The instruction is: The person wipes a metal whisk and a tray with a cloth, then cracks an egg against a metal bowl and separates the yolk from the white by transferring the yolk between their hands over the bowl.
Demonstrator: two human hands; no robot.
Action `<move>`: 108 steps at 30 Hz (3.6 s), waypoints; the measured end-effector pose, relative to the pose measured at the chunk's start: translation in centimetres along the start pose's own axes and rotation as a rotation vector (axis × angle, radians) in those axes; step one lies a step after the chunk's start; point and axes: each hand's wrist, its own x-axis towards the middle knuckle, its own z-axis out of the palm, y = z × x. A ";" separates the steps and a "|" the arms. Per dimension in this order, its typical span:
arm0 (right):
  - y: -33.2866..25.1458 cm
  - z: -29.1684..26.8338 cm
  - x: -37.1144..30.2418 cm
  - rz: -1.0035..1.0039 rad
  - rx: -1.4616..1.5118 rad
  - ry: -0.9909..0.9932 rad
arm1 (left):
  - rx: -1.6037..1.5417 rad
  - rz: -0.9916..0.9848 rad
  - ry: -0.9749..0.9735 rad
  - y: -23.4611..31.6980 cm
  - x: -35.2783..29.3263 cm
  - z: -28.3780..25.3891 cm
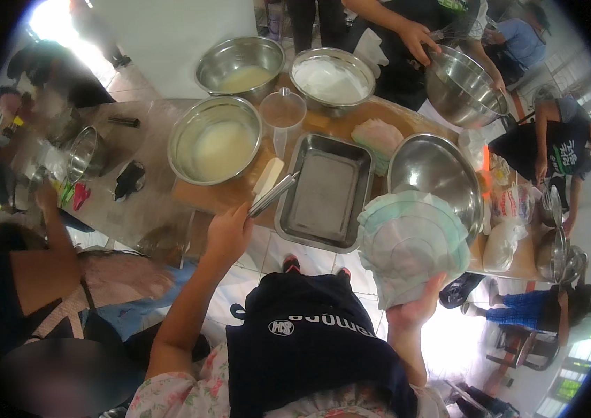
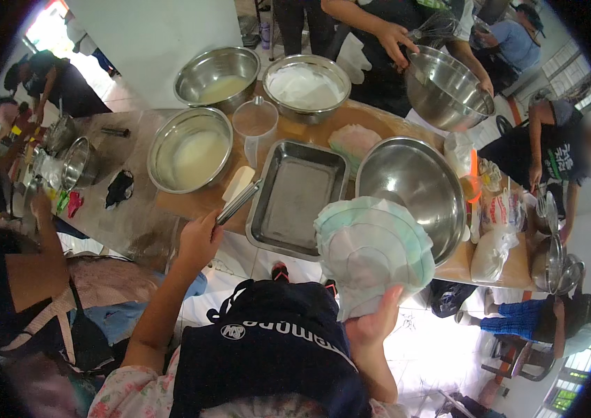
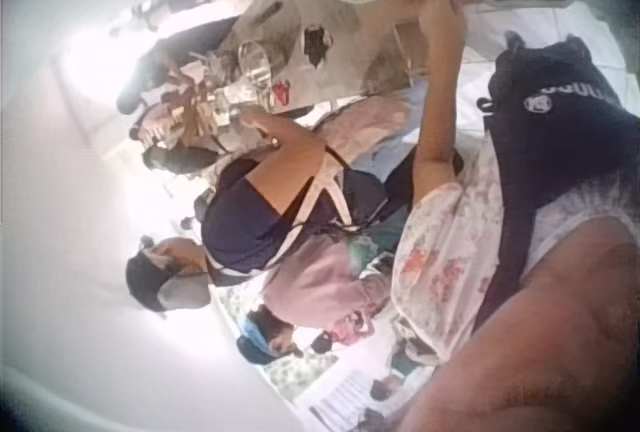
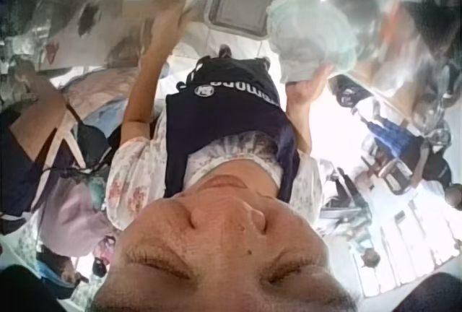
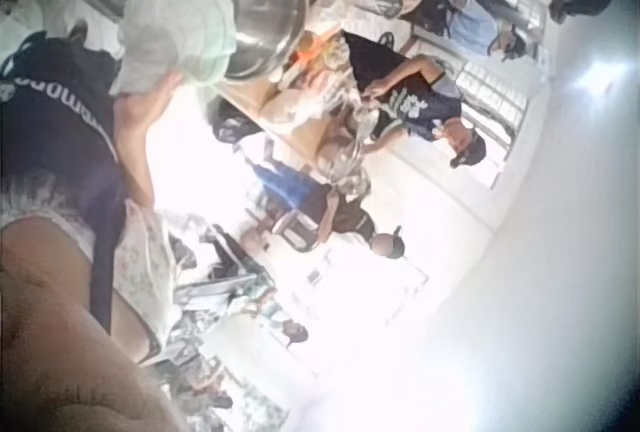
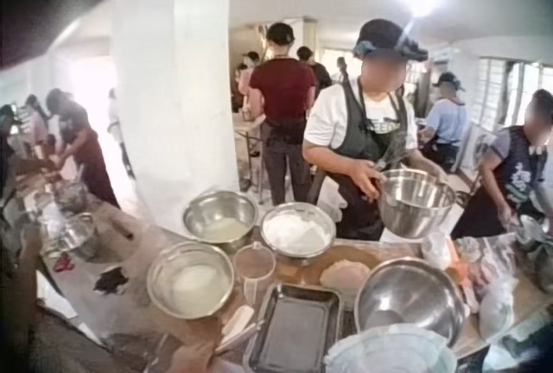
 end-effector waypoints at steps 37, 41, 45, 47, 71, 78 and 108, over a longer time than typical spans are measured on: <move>3.4 6.8 7.7 -0.683 -1.318 -0.553 | -1.805 -0.045 -0.014 13.6 9.0 -4.3; 1.8 5.0 8.7 -0.631 -1.125 -0.597 | -1.858 -0.063 -0.120 14.9 8.9 -4.2; 2.0 4.8 8.3 -0.706 -1.184 -0.520 | -1.635 0.006 -0.043 16.1 9.2 -3.8; 2.1 5.8 8.2 -0.736 -1.088 -0.302 | -1.378 0.020 0.066 17.8 9.2 -3.3; -0.4 8.9 8.2 -0.893 -1.420 -0.616 | 0.382 0.438 -0.412 12.4 10.1 -14.4; -0.7 8.4 8.2 -1.029 -1.378 -0.606 | -0.296 0.326 -0.916 7.3 7.8 -10.4; -2.0 4.1 11.7 0.095 0.042 -0.133 | -0.668 0.023 -0.878 10.8 3.5 -3.6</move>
